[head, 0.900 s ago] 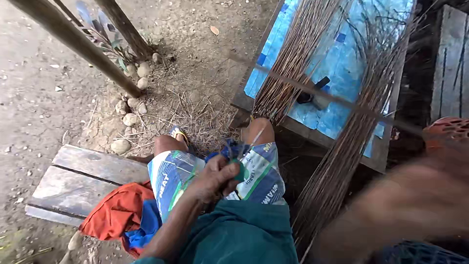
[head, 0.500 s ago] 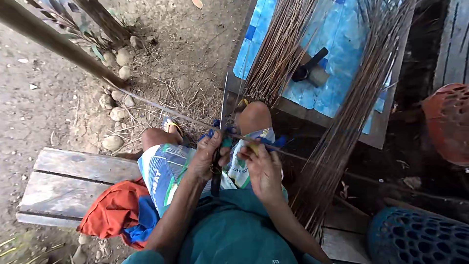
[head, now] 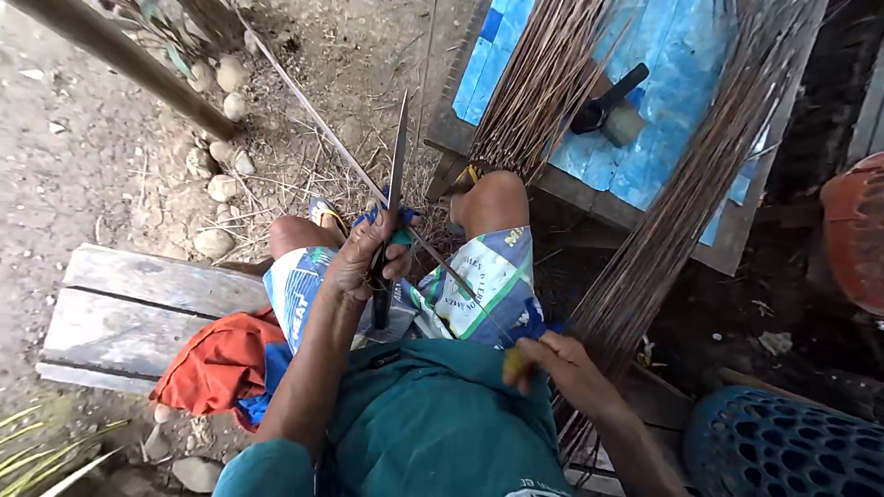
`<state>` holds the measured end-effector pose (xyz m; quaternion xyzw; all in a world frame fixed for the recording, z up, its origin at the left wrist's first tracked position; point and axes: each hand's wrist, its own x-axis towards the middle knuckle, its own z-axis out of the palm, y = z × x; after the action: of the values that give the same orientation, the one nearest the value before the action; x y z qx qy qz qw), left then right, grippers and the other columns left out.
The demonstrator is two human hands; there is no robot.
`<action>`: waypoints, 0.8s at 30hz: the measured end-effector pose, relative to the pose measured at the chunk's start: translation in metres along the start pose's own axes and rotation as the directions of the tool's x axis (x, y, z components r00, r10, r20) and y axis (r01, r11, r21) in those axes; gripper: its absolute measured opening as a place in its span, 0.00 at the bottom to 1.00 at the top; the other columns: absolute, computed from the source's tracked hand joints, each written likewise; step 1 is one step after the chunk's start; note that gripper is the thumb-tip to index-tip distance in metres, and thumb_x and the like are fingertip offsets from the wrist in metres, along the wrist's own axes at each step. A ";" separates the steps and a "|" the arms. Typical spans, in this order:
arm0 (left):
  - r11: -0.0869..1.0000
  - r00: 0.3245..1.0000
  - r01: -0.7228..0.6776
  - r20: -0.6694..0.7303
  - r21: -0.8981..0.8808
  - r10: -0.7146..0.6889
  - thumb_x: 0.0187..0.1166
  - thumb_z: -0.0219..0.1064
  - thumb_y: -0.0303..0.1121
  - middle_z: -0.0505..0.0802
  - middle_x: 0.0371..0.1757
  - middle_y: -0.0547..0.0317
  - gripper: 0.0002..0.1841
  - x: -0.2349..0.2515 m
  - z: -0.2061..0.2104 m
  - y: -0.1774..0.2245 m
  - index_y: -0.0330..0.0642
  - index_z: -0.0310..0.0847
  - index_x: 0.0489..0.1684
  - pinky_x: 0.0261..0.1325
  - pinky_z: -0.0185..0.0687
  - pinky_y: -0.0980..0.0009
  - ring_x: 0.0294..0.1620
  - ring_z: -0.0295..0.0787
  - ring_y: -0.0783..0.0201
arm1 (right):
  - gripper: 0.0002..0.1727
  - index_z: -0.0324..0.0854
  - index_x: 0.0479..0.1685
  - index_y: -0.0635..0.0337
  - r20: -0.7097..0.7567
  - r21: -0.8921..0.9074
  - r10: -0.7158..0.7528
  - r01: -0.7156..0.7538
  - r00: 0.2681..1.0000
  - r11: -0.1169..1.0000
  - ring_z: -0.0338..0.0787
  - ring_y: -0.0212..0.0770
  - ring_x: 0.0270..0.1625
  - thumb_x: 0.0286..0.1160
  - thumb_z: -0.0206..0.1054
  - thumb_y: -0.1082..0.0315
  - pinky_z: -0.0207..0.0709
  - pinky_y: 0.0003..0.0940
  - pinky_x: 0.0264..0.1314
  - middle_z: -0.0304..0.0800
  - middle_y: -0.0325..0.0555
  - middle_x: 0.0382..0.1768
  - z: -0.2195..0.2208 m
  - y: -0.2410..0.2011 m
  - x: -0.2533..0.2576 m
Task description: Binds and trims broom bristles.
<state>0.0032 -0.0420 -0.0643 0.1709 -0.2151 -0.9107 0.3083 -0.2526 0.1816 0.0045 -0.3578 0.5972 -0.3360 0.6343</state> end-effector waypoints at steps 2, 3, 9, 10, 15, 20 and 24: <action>0.999 1.000 -0.023 0.017 -0.036 0.024 0.82 0.67 0.50 0.84 0.20 0.68 0.19 -0.001 -0.004 0.003 0.44 0.84 0.56 0.25 0.82 0.77 0.17 0.81 0.73 | 0.16 0.88 0.49 0.56 0.137 0.316 0.104 -0.143 0.985 0.938 0.92 0.30 0.23 0.88 0.60 0.54 0.87 0.25 0.24 0.96 0.40 0.28 0.002 -0.004 0.001; 0.998 0.999 -0.039 0.028 -0.052 0.041 0.82 0.67 0.50 0.84 0.19 0.68 0.20 0.000 -0.006 0.005 0.44 0.83 0.58 0.26 0.82 0.76 0.17 0.80 0.73 | 0.16 0.90 0.49 0.54 0.182 0.417 0.126 -0.192 0.975 0.888 0.90 0.28 0.20 0.84 0.65 0.53 0.85 0.22 0.20 0.95 0.40 0.26 0.004 -0.005 0.004; 0.910 0.983 0.149 -0.159 0.387 -0.094 0.76 0.70 0.44 0.83 0.18 0.71 0.08 -0.021 0.031 -0.007 0.53 0.83 0.42 0.19 0.74 0.82 0.14 0.76 0.78 | 0.11 0.90 0.46 0.57 0.044 0.639 0.089 -0.096 0.995 0.763 0.77 0.21 0.13 0.79 0.70 0.59 0.74 0.16 0.15 0.84 0.35 0.17 0.031 -0.002 0.026; 0.864 0.972 0.225 -0.164 0.450 -0.168 0.76 0.69 0.36 0.85 0.20 0.73 0.02 -0.027 0.048 -0.020 0.53 0.83 0.36 0.20 0.73 0.82 0.16 0.76 0.80 | 0.11 0.91 0.45 0.56 0.036 0.654 0.064 -0.072 0.997 0.753 0.76 0.21 0.13 0.79 0.70 0.59 0.73 0.16 0.16 0.83 0.33 0.16 0.035 -0.005 0.032; 0.947 0.988 0.152 -0.065 0.284 -0.140 0.77 0.72 0.45 0.88 0.25 0.78 0.06 -0.041 0.054 -0.042 0.58 0.88 0.38 0.22 0.73 0.86 0.18 0.76 0.85 | 0.09 0.92 0.47 0.53 0.157 0.720 -0.016 -0.103 0.987 0.686 0.77 0.18 0.15 0.79 0.69 0.61 0.72 0.13 0.17 0.86 0.30 0.19 0.050 -0.009 0.039; 0.912 0.935 -0.116 -0.266 0.394 0.234 0.83 0.62 0.49 0.84 0.18 0.74 0.11 -0.014 -0.009 0.040 0.55 0.82 0.45 0.18 0.74 0.84 0.14 0.75 0.81 | 0.09 0.93 0.41 0.49 0.238 0.677 0.139 -0.267 0.961 0.686 0.77 0.19 0.13 0.73 0.71 0.58 0.72 0.14 0.15 0.87 0.31 0.18 0.051 0.007 0.002; 0.928 0.940 -0.205 -0.201 0.310 0.275 0.88 0.55 0.55 0.82 0.16 0.76 0.17 -0.007 -0.042 0.079 0.57 0.81 0.55 0.21 0.78 0.81 0.14 0.76 0.79 | 0.10 0.93 0.44 0.50 0.133 0.701 0.155 -0.204 0.979 0.684 0.76 0.18 0.13 0.74 0.72 0.57 0.69 0.13 0.14 0.85 0.31 0.17 0.047 0.017 -0.017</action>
<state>0.0657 -0.1066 -0.0592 0.2949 -0.3241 -0.7978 0.4141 -0.2068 0.2078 0.0004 -0.0358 0.4330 -0.4651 0.7713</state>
